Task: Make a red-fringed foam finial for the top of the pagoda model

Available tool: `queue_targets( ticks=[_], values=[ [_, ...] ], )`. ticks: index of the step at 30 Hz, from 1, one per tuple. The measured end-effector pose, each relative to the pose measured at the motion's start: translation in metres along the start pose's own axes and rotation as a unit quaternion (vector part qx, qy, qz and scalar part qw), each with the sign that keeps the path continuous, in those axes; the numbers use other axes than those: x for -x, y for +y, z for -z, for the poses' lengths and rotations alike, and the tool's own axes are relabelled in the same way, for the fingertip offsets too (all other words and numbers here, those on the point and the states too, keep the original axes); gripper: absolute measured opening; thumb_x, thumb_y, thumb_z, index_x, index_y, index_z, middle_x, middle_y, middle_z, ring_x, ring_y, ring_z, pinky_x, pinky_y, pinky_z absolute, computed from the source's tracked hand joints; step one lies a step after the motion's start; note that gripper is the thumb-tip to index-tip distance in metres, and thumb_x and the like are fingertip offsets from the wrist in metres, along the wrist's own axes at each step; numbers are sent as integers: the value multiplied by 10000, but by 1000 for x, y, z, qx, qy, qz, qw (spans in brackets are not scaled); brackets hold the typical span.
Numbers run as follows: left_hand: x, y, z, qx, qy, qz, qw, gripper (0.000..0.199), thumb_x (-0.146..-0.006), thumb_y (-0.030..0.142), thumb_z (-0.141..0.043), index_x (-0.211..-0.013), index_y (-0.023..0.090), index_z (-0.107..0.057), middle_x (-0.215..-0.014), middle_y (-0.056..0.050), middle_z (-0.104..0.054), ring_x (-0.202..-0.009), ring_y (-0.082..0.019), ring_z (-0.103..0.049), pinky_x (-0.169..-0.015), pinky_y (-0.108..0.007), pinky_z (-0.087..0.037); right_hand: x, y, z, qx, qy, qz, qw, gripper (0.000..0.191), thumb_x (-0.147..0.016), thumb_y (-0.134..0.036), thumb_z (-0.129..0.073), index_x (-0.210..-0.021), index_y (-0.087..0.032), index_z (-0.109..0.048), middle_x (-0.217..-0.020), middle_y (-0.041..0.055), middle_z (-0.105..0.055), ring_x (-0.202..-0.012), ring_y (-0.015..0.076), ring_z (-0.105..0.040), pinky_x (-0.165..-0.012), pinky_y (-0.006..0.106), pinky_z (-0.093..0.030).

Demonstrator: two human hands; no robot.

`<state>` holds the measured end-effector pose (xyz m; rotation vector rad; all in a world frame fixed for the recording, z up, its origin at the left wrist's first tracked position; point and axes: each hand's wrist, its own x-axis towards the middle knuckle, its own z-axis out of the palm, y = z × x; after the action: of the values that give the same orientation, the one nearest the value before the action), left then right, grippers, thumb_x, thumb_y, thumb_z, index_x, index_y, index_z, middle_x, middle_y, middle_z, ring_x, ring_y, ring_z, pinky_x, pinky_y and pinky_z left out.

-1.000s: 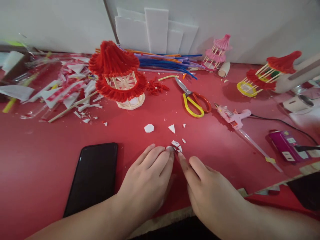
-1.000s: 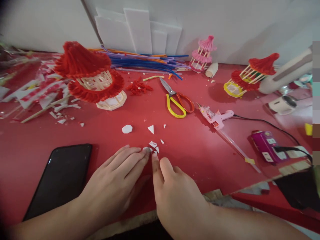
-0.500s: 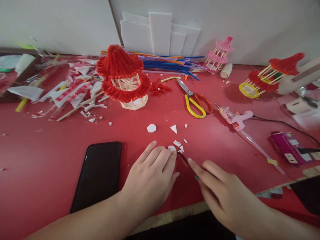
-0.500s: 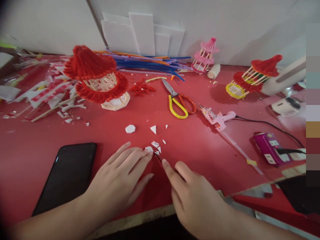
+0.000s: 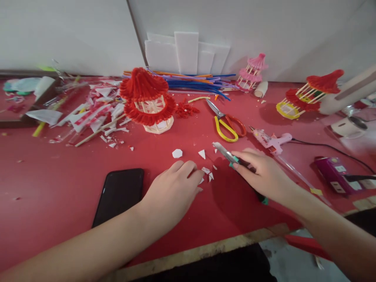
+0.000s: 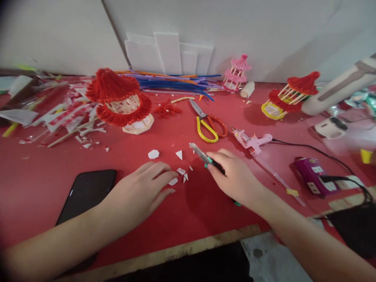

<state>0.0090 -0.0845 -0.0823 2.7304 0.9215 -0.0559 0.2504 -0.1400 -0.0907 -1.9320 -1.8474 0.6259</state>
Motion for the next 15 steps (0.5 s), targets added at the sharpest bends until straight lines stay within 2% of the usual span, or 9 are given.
queue_targets(
  ticks=[3, 5, 8, 10, 13, 15],
  values=[
    [1, 0, 0, 5, -42, -22, 999, 234, -977, 171, -430, -973, 166, -664, -970, -92, -636, -873, -262, -613, -813, -461, -541, 1, 9, 7, 111, -37, 31, 993, 387, -957, -246, -400, -1258, -156, -625, -1081, 106, -657, -1014, 255, -649, -860, 409, -526],
    [3, -2, 0, 28, -40, -39, 998, 244, -973, 155, -414, -964, 166, -657, -945, -87, -636, -851, -255, -618, -798, -457, -539, 3, 17, 10, 163, -35, 35, 985, 404, -961, -227, -379, -1275, -141, -618, -1068, 114, -657, -994, 273, -650, -851, 436, -527],
    [5, -9, 2, 95, -2, -42, 995, 201, -949, 143, -450, -1032, 170, -631, -955, -72, -632, -870, -240, -628, -791, -423, -537, 3, 26, 11, 225, 5, 49, 973, 403, -947, -191, -390, -1266, -125, -628, -1052, 127, -657, -939, 283, -652, -806, 450, -538],
    [4, -17, 5, 138, 36, -23, 990, 187, -925, 130, -483, -1059, 171, -607, -966, -61, -624, -855, -214, -631, -771, -383, -538, 0, 25, 11, 240, 66, 78, 965, 384, -932, -173, -416, -1232, -111, -647, -1045, 141, -653, -974, 298, -642, -837, 467, -534],
    [1, -26, 10, 205, 104, -11, 973, 219, -886, 129, -558, -1097, 182, -573, -962, -33, -633, -837, -163, -646, -781, -314, -538, -5, 8, 8, 142, 138, 143, 970, 304, -931, -198, -493, -1176, -148, -667, -1060, 121, -670, -1040, 267, -636, -918, 437, -523],
    [-1, -28, 10, 248, 149, -18, 957, 309, -861, 137, -607, -1157, 197, -539, -997, -15, -652, -865, -136, -664, -810, -265, -538, -8, -11, 1, -5, 104, 151, 983, 255, -925, -251, -571, -1160, -203, -658, -1057, 75, -699, -973, 201, -670, -888, 363, -549]
  ],
)
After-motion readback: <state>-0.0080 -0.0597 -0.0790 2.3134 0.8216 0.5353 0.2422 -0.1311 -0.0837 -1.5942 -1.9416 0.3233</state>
